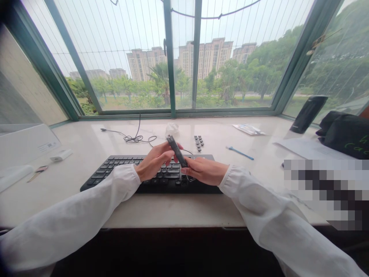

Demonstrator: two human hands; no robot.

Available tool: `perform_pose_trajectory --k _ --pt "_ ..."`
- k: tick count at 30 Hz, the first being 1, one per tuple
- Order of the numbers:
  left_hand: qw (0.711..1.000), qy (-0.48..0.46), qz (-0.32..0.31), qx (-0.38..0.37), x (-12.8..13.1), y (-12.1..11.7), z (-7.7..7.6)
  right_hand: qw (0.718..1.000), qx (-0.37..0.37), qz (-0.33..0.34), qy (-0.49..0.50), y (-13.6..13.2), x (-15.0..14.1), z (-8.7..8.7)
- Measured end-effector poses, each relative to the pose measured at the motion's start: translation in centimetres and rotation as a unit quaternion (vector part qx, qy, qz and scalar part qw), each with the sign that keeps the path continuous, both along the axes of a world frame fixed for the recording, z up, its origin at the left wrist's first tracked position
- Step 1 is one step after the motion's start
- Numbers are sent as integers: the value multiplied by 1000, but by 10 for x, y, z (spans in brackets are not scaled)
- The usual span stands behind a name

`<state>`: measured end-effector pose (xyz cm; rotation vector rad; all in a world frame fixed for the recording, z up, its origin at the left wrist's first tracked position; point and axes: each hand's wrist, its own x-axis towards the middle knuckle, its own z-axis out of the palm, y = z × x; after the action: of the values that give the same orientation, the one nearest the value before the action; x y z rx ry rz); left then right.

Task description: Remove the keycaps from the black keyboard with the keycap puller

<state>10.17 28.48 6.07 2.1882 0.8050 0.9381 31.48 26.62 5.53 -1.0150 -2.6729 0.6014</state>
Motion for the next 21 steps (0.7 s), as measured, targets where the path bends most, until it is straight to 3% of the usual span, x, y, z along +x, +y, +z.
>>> perform_pose_trajectory --k 4,12,21 --pt "997 -57 -10 -53 5 3 -3 1000 -5 4 1 2 0 0" --pt "994 -66 9 -88 6 11 -9 1000 4 -25 5 1 -2 3" --pt "992 -38 19 -121 2 11 -3 998 59 -14 -4 1 -2 3"
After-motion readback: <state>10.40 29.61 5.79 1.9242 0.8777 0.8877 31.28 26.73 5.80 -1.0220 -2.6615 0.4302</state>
